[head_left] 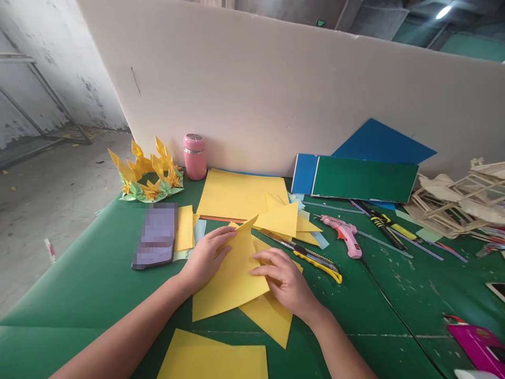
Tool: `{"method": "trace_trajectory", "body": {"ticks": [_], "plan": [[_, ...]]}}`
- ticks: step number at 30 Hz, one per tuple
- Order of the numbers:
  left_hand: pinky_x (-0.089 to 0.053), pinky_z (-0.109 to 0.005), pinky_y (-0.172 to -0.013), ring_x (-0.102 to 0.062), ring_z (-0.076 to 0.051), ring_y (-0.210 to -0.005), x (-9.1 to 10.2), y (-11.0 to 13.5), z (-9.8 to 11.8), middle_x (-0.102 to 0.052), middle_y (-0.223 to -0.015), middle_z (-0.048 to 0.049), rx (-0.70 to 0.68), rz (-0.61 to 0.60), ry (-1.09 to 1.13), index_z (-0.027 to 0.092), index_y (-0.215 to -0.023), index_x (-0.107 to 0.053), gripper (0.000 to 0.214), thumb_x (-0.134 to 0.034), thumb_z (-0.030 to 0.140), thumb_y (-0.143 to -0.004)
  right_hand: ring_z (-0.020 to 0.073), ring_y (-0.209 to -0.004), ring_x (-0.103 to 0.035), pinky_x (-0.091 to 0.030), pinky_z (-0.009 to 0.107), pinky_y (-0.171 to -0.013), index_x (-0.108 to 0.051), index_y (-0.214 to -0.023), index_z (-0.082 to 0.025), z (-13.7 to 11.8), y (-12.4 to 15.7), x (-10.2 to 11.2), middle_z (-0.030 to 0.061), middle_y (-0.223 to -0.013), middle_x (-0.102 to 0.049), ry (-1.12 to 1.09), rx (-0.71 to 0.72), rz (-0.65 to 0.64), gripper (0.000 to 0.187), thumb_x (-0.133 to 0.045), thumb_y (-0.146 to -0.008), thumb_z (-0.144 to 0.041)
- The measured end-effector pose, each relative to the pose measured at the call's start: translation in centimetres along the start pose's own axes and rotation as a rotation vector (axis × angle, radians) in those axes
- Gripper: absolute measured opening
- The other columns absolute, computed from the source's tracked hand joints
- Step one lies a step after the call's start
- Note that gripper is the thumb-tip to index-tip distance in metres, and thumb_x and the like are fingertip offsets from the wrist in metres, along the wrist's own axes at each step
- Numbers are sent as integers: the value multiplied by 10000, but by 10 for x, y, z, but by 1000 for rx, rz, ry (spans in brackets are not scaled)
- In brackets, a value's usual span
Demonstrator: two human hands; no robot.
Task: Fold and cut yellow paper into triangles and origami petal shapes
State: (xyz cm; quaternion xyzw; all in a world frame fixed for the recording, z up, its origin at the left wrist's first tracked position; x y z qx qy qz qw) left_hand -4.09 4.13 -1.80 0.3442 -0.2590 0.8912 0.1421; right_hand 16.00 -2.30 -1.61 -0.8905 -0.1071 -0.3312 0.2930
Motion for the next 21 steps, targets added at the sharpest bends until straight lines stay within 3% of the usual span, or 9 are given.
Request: {"method": "trace_trajectory", "body": {"ticks": [4,6,11,18,21], "plan": [[-462,-488,-923,-533,-300,-1133,2,1,7,-609,-1255,-95,-91,-34,-278,222,-1053,-671,273,-492,145,-862,213,-951,-605,-522,396,-809,-692,-919,-269,0,-2,1,38,-981,-705,-30,22,-52,359,-437,-842,-29],[-474,-475,-878,-549,-301,-1092,4,1,11,-631,-1202,-101,-116,-64,-363,220,-997,-687,242,-496,139,-873,211,-944,-610,-521,392,-805,-691,-910,-258,0,-3,1,44,-980,-706,-35,11,-71,348,-444,-834,-24],[-518,-327,-792,-621,-203,-878,8,2,13,-691,-982,-71,-197,-198,-261,202,-919,-694,319,-379,160,-939,208,-966,-611,-525,382,-805,-691,-918,-264,1,-1,1,43,-1000,-704,-56,-32,-95,337,-450,-850,-39],[-522,-349,-810,-623,-216,-904,11,1,9,-706,-985,-85,-210,-176,-144,204,-918,-701,328,-374,182,-933,205,-990,-594,-505,367,-832,-699,-885,-252,1,-8,7,45,-1018,-688,-43,-50,-176,246,-512,-866,-92],[-509,-352,-840,-631,-218,-924,11,0,5,-716,-985,-80,-196,-172,-87,209,-908,-705,317,-389,214,-929,195,-900,-592,-496,332,-774,-675,-800,-235,2,-15,8,36,-926,-675,-22,-97,-189,177,-536,-884,-167]]}}
Point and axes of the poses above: each hand's wrist, its own y-axis away from the middle knuckle, its own x-axis out of the back of the hand, z = x × y, the point moved 2 cm from there along -y, towards the middle knuckle
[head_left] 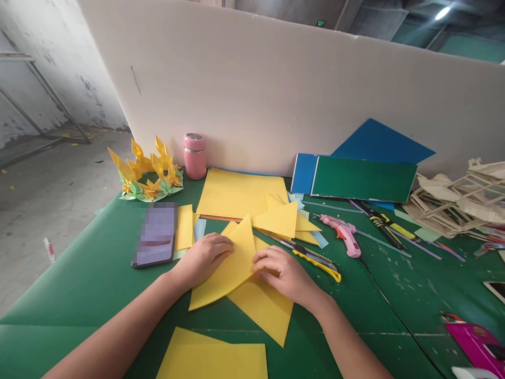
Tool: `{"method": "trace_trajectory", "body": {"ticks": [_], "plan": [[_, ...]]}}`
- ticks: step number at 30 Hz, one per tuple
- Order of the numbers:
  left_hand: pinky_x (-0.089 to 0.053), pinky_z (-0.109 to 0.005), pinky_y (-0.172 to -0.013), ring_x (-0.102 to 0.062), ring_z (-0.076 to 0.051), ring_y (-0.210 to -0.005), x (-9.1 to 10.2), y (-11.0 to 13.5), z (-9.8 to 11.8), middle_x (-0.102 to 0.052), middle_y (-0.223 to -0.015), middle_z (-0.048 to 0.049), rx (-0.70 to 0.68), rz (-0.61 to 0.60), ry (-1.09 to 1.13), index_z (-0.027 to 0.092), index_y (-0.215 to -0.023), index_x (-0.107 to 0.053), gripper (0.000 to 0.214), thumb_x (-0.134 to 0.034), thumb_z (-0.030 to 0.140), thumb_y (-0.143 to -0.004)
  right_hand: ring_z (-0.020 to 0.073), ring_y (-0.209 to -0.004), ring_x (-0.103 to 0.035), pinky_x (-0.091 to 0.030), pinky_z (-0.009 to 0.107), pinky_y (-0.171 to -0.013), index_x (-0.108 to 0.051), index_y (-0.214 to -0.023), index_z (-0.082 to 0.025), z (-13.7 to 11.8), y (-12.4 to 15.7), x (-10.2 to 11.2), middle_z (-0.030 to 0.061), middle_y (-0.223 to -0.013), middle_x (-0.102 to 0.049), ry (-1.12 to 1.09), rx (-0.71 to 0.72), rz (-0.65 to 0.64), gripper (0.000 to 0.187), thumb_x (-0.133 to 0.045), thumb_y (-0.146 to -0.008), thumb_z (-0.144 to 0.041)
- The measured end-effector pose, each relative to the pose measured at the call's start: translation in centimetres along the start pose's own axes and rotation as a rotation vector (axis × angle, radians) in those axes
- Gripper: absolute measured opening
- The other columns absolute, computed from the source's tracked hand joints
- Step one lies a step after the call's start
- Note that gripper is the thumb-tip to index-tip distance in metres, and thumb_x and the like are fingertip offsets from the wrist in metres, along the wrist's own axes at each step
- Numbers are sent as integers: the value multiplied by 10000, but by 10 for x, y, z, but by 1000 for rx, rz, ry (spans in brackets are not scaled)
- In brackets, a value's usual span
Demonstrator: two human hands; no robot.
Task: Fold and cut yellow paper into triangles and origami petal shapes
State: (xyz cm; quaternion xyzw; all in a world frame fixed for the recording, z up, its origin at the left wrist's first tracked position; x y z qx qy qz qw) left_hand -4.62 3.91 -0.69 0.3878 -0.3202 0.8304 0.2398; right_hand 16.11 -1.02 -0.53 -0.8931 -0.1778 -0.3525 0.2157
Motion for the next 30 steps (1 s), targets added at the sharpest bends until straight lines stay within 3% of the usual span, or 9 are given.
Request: {"method": "trace_trajectory", "body": {"ticks": [5,9,13,16,19,23,27,30], "plan": [[-512,-333,-795,-661,-227,-872,0,-1,-15,-733,-940,-66,136,-23,196,217,-880,-703,315,-442,392,-899,163,-650,-523,-402,262,-559,-469,-575,-206,5,-8,-6,-2,-652,-523,55,-173,117,344,-536,-894,-315],[-534,-307,-643,-669,-197,-688,5,-1,-23,-740,-869,-85,338,-20,417,183,-948,-684,525,-306,545,-925,159,-617,-491,-344,254,-529,-392,-580,-216,6,-12,-12,-18,-610,-467,75,-221,129,359,-518,-893,-337],[-537,-350,-766,-677,-250,-873,12,-1,-19,-730,-974,-116,466,-75,714,170,-932,-705,632,-335,676,-856,160,-607,-491,-334,255,-536,-369,-579,-219,5,-13,-13,-18,-593,-472,100,-228,153,376,-505,-902,-356],[-515,-364,-849,-637,-288,-1022,19,-2,-12,-699,-1092,-97,510,-200,640,197,-1000,-691,495,-553,616,-776,159,-589,-491,-321,255,-533,-388,-590,-220,6,-11,-14,-19,-565,-474,151,-210,214,385,-478,-917,-401],[-483,-375,-928,-577,-300,-1142,24,-1,-8,-637,-1228,-89,541,-282,595,211,-1109,-635,505,-660,524,-714,155,-564,-485,-299,255,-520,-393,-585,-218,9,-8,-15,-18,-543,-472,211,-191,272,409,-444,-931,-431],[-436,-379,-1003,-518,-285,-1221,23,0,-12,-600,-1275,-90,550,-299,505,199,-1199,-563,554,-657,439,-708,150,-541,-476,-292,256,-519,-397,-578,-215,12,-7,-16,-19,-526,-470,261,-180,288,426,-425,-939,-439],[-453,-369,-987,-572,-263,-1148,15,1,-19,-636,-1203,-76,529,-228,409,192,-1187,-570,485,-594,342,-726,147,-533,-473,-289,259,-525,-389,-568,-216,14,-7,-15,-20,-518,-467,296,-173,298,438,-419,-943,-440],[-460,-343,-968,-602,-228,-1075,12,0,-18,-648,-1152,-56,438,-220,308,203,-1117,-630,387,-513,234,-750,147,-539,-474,-287,258,-525,-397,-575,-216,15,-7,-15,-20,-524,-469,310,-175,304,435,-425,-942,-447]]}}
Point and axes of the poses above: each hand's wrist, its own y-axis away from the middle knuckle, its own x-axis out of the back of the hand, z = x × y, the point moved 2 cm from there along -y, towards the middle knuckle
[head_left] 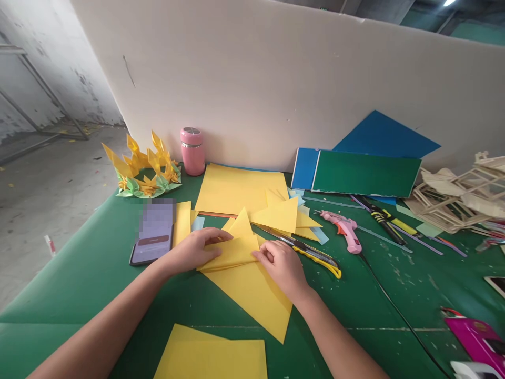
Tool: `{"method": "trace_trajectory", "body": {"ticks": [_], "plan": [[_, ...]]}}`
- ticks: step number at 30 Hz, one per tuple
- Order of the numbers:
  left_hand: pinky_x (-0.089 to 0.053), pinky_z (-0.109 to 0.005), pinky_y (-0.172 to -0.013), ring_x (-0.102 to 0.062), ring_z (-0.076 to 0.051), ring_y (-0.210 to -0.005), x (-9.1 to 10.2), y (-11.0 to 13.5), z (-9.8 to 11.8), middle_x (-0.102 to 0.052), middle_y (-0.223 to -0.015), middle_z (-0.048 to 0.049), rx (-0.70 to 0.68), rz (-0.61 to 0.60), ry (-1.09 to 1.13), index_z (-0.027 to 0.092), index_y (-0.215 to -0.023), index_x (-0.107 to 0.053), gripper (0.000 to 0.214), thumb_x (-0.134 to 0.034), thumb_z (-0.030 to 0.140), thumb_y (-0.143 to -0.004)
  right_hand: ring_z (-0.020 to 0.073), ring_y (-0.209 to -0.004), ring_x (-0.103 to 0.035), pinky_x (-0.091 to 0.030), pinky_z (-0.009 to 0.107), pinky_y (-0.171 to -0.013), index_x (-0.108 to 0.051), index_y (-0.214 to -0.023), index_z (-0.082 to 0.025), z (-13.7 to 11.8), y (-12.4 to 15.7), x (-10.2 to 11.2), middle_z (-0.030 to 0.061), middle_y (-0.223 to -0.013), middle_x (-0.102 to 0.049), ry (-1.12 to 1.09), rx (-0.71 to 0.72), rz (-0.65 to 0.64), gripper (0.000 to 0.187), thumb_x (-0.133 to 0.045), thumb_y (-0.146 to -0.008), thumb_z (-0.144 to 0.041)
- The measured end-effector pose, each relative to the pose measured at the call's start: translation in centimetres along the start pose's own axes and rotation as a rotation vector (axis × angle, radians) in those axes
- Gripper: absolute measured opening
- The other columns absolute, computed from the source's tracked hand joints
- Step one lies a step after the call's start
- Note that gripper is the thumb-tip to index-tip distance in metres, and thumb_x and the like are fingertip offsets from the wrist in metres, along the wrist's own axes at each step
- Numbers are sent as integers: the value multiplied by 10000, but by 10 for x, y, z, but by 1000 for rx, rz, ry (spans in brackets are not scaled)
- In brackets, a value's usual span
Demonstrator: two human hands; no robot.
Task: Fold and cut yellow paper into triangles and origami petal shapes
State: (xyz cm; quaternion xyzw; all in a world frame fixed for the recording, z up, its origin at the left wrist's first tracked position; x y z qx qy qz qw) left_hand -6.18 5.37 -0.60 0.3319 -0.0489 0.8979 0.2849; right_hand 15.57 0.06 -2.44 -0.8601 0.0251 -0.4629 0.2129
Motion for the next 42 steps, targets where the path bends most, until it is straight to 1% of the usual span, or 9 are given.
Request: {"method": "trace_trajectory", "body": {"ticks": [3,5,10,13,18,23,28,33,42], "plan": [[-457,-315,-949,-614,-196,-1011,-1,1,5,-632,-1107,-56,-140,-20,-112,211,-1023,-692,358,-456,163,-759,144,-537,-470,-283,255,-518,-416,-582,-214,2,0,-1,-20,-529,-474,1,-6,-3,440,-435,-935,-476],[-464,-296,-925,-620,-183,-977,-2,1,7,-619,-1089,-56,-190,-27,-150,215,-971,-712,339,-451,154,-764,142,-536,-469,-286,252,-519,-432,-584,-211,3,1,-3,-20,-532,-479,0,-11,0,449,-439,-929,-498],[-500,-287,-843,-635,-186,-885,-3,-1,8,-620,-1008,-49,-159,-19,-157,205,-877,-711,203,-559,298,-780,130,-499,-451,-273,250,-504,-464,-580,-206,5,-1,-5,-27,-508,-471,-1,-49,15,471,-451,-911,-541],[-501,-285,-823,-631,-185,-872,-5,-2,10,-622,-992,-43,-141,9,-173,204,-835,-699,175,-561,296,-779,123,-463,-430,-244,253,-481,-478,-563,-205,7,-3,-6,-31,-477,-458,8,-83,4,491,-457,-897,-565],[-494,-283,-836,-628,-182,-899,-7,-1,9,-612,-1015,-49,-172,13,-209,213,-911,-710,249,-488,213,-798,112,-424,-401,-213,249,-457,-489,-539,-203,6,-7,-5,-42,-441,-445,38,-139,-36,469,-540,-855,-545],[-490,-278,-854,-627,-185,-927,-7,-1,7,-607,-1062,-46,-186,8,-239,237,-976,-714,294,-471,211,-813,105,-425,-400,-202,238,-453,-493,-540,-199,7,-8,-5,-51,-440,-451,64,-160,-55,403,-640,-809,-462],[-492,-267,-824,-631,-181,-897,-8,0,8,-601,-1066,-48,-186,7,-262,233,-991,-717,307,-460,201,-826,104,-424,-403,-209,236,-456,-499,-551,-199,6,-8,-5,-49,-449,-461,60,-151,-45,397,-622,-825,-458],[-474,-262,-849,-615,-170,-918,-10,1,8,-572,-1066,-53,-211,-2,-261,244,-999,-721,333,-429,170,-857,100,-422,-391,-210,236,-454,-491,-558,-200,5,-7,-5,-55,-455,-453,54,-164,-46,395,-626,-822,-462],[-473,-265,-828,-601,-170,-897,-12,3,8,-548,-1059,-56,-262,8,-293,257,-997,-726,345,-397,199,-911,105,-416,-387,-215,238,-443,-491,-571,-208,6,-7,-4,-52,-461,-450,24,-154,-59,402,-589,-840,-489]]}}
Point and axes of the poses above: each hand's wrist, its own y-axis away from the middle knuckle, its own x-axis out of the back of the hand, z = x × y, the point moved 2 cm from there along -y, towards the middle knuckle
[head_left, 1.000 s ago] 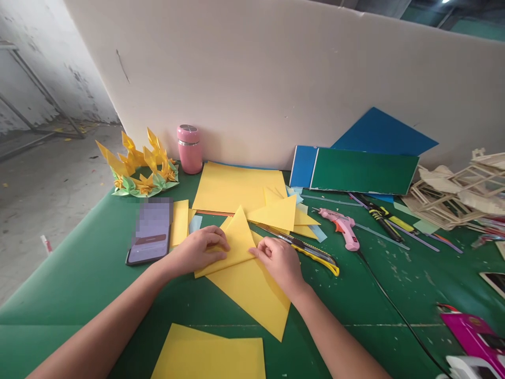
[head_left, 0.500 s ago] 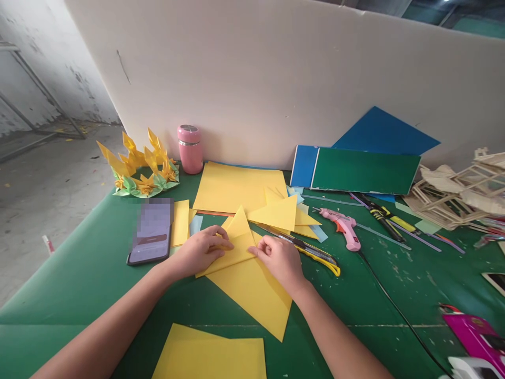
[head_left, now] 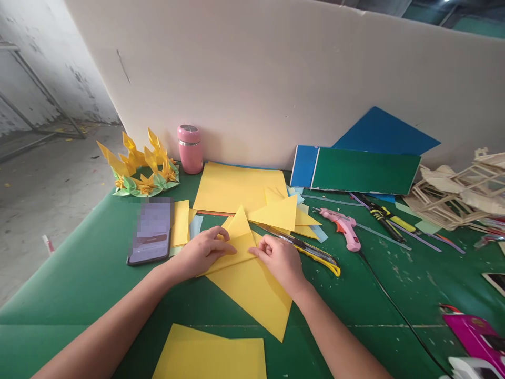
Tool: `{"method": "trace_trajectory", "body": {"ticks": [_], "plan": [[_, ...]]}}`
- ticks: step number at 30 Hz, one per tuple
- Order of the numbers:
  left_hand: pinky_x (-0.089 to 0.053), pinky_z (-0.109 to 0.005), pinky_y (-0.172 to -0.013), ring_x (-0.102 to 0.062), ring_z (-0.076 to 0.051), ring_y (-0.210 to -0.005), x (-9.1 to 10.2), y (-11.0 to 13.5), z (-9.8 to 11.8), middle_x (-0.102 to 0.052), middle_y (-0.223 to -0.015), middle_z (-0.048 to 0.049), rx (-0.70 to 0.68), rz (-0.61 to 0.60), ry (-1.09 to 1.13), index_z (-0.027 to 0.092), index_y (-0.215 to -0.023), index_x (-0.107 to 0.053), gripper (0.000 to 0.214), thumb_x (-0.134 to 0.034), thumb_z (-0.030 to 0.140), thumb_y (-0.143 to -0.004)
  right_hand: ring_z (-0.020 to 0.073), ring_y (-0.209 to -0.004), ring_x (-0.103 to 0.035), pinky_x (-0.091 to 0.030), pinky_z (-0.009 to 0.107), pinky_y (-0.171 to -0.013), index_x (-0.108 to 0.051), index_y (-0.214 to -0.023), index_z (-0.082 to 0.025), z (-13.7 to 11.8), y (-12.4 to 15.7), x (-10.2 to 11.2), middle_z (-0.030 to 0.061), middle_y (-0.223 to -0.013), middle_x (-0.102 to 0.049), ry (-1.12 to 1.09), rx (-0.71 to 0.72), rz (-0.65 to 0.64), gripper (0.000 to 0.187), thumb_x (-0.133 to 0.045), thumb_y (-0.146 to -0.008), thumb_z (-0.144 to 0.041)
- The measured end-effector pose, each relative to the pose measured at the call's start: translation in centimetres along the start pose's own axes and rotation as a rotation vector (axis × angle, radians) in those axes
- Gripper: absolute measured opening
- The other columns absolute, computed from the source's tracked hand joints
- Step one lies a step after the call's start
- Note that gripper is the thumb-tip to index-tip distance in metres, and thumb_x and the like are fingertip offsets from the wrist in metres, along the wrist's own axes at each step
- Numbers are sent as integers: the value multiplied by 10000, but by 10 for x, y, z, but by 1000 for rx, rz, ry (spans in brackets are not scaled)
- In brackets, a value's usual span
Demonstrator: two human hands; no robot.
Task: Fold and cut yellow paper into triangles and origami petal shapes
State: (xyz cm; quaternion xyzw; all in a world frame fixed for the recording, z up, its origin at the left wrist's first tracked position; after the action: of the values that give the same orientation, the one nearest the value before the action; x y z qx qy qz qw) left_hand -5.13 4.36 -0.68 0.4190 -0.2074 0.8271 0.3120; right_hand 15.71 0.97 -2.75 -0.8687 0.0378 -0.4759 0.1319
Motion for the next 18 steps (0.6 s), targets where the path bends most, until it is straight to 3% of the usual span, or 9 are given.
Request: {"method": "trace_trajectory", "body": {"ticks": [7,18], "plan": [[-464,-282,-839,-599,-176,-891,-2,0,2,-539,-1039,-51,-31,19,-47,252,-995,-716,267,-472,201,-901,108,-429,-398,-217,240,-449,-477,-570,-209,-1,0,1,-54,-468,-452,-11,-6,-5,390,-606,-835,-464],[-469,-281,-762,-583,-180,-852,-3,0,5,-577,-1035,-68,-116,25,-216,281,-1076,-692,347,-366,233,-967,106,-425,-395,-222,239,-445,-479,-572,-209,-1,0,1,-55,-466,-441,-20,2,10,390,-597,-838,-469]]}}
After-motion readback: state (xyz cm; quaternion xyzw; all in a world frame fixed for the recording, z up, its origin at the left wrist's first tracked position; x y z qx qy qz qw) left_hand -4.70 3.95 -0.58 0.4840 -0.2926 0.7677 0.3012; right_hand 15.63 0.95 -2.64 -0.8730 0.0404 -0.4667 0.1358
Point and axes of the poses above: each hand's wrist, its own y-axis away from the middle knuckle, its own x-axis out of the back of the hand, z = x × y, the point moved 2 cm from there along -y, towards the middle knuckle
